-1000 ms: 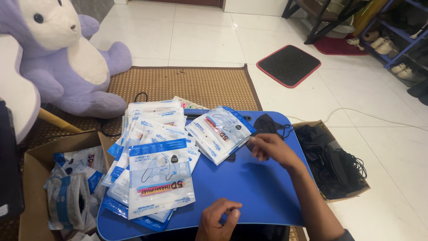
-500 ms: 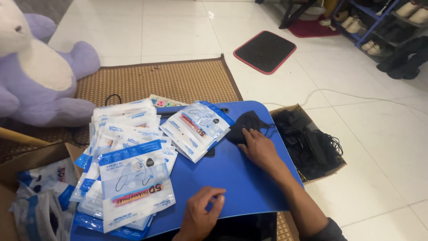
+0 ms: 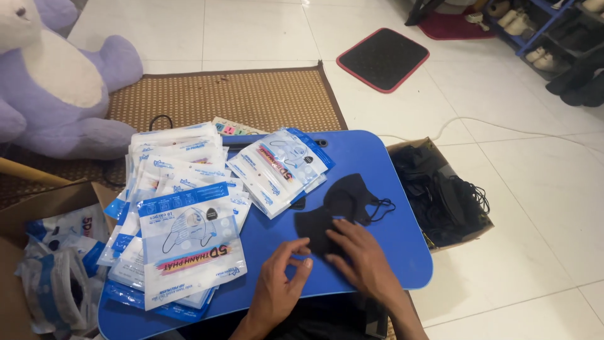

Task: Sorting and organizing individual black face masks and stacks of packaged white face masks on a small table.

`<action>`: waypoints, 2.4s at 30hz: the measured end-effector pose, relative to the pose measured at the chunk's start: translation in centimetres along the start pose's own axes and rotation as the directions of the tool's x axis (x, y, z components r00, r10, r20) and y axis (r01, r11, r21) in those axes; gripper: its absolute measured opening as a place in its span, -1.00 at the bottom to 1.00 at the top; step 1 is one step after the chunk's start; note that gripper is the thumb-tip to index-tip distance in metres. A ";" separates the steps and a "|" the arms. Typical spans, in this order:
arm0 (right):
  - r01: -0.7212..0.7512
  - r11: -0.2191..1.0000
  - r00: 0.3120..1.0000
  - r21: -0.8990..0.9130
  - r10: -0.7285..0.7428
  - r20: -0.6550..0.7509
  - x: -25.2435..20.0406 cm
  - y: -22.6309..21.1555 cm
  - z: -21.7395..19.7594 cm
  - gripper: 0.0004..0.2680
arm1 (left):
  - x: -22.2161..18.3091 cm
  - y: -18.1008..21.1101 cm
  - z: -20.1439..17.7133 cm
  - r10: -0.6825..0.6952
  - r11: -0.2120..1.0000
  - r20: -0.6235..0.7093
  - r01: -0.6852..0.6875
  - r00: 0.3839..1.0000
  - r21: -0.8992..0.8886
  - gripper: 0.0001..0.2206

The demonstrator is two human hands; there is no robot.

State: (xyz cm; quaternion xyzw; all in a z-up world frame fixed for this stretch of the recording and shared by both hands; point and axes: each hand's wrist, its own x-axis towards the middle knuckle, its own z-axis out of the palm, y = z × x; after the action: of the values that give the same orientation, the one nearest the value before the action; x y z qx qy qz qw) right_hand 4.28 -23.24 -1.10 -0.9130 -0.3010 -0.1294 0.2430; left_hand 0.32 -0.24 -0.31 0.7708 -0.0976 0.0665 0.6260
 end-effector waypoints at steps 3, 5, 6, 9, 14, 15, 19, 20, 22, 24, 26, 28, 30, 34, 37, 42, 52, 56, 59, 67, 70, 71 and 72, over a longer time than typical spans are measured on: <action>0.047 0.994 0.993 0.100 -0.058 0.105 1.2 -2.1 -1.4 -0.65 | 0.2 0.7 0.1 0.119 0.992 -0.052 -0.116 0.991 0.058 -0.62; 0.058 0.992 0.993 0.110 -0.069 0.100 1.0 -2.3 -1.7 -0.63 | 0.2 0.7 0.1 0.115 0.992 -0.095 -0.110 0.989 0.058 -0.63; 0.073 0.990 0.993 0.118 -0.084 0.089 1.1 -2.4 -1.7 -0.62 | 0.3 0.7 -0.1 0.118 0.992 -0.138 -0.111 0.983 0.061 -0.63; 0.111 0.989 0.990 0.098 -0.118 0.073 0.8 -2.8 -1.8 -0.63 | 0.1 1.1 -0.4 0.114 0.991 -0.187 -0.097 0.976 0.097 -0.63; 0.101 0.988 0.989 0.114 -0.112 0.094 1.3 -3.0 -2.2 -0.62 | -0.6 -2.7 0.1 0.296 0.768 0.142 -0.324 0.945 0.553 -0.48; 0.087 0.990 0.991 0.113 -0.098 0.095 1.3 -3.1 -2.2 -0.62 | -1.0 -3.3 -0.1 0.311 0.687 0.323 -0.446 0.894 0.573 -0.38; 0.115 0.992 0.991 0.056 -0.111 -0.082 2.0 -2.8 -1.8 -0.74 | -2.2 -2.1 -0.8 0.236 0.674 0.443 -0.474 0.865 0.567 -0.07; 0.144 0.989 0.982 0.027 -0.139 -0.128 2.4 -2.5 -1.5 -0.78 | -2.1 -1.6 -1.1 0.304 0.706 0.409 -0.492 0.861 0.509 -0.29; 0.175 0.984 0.969 -0.003 -0.173 -0.175 3.8 -2.1 -1.2 -0.81 | -2.3 -1.1 -1.5 0.371 0.730 0.366 -0.511 0.854 0.453 -0.44; 0.277 0.954 0.953 -0.119 -0.288 -0.091 5.5 -1.8 -1.1 -0.83 | -2.5 -1.2 -1.6 0.525 0.759 0.240 -0.576 0.817 0.303 -0.77; 0.361 0.916 0.931 -0.173 -0.364 0.015 7.5 -0.9 -0.9 -0.80 | -2.9 -2.2 -2.2 0.465 0.832 0.172 -0.495 0.868 0.251 -0.80; 0.441 0.870 0.897 -0.218 -0.423 0.127 9.1 -0.1 -0.4 -0.76 | -3.3 -2.3 -2.6 0.395 0.893 0.111 -0.409 0.912 0.186 -0.80; 0.571 0.752 0.820 -0.330 -0.503 0.273 10.8 0.5 0.3 -0.80 | -3.3 -1.4 -2.8 0.329 0.933 -0.084 -0.310 0.941 0.183 -0.85; 0.632 0.666 0.775 -0.397 -0.528 0.348 13.0 0.1 0.8 -0.98 | -3.4 -1.0 -2.7 0.313 0.941 -0.152 -0.284 0.937 0.183 -0.88; 0.650 0.676 0.760 -0.347 -0.566 0.320 13.2 0.4 0.7 -0.95 | -3.5 -1.1 -3.0 0.250 0.959 -0.187 -0.216 0.950 0.185 -0.87; 0.532 0.825 0.846 -0.189 -0.506 0.171 12.2 0.3 -2.8 -0.85 | -3.6 -0.7 -3.1 0.219 0.972 -0.282 -0.183 0.934 0.147 -0.88; 0.662 0.693 0.745 -0.284 -0.570 0.346 13.1 0.7 -0.3 -0.85 | -4.7 -3.3 -2.3 0.079 0.984 -0.463 0.007 0.883 0.180 -0.79; 0.668 0.654 0.743 -0.354 -0.558 0.371 13.7 1.0 1.1 -0.90 | -4.9 -3.7 -2.0 0.106 0.985 -0.507 -0.021 0.855 0.171 -0.70; 0.670 0.651 0.742 -0.356 -0.574 0.347 14.1 1.1 1.2 -0.94 | -4.8 -3.7 -1.9 0.115 0.986 -0.524 -0.033 0.844 0.164 -0.68; 0.543 0.832 0.831 -0.116 -0.512 0.218 12.1 -0.8 -5.2 -0.84 | -5.0 -3.6 -2.0 0.108 0.990 -0.563 -0.036 0.819 0.138 -0.69; 0.464 0.884 0.874 -0.056 -0.447 0.189 10.1 -1.9 -9.4 -0.82 | -5.0 -3.5 -2.1 0.061 0.992 -0.581 0.015 0.811 0.126 -0.73; 0.446 0.889 0.892 -0.101 -0.432 0.135 9.1 -1.9 -10.1 -0.83 | -4.9 -3.3 -2.1 0.016 0.997 -0.586 0.035 0.810 0.075 -0.69; 0.428 0.892 0.904 -0.146 -0.421 0.078 8.1 -2.0 -10.7 -0.83 | -4.8 -3.1 -2.2 -0.027 0.998 -0.590 0.052 0.807 0.026 -0.65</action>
State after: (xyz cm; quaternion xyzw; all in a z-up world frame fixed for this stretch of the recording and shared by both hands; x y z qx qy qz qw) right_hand 8.49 -23.48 11.84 -0.8445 -0.4869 -0.1824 0.1284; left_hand -3.61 2.83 -3.90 0.7269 0.1187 0.2911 0.6106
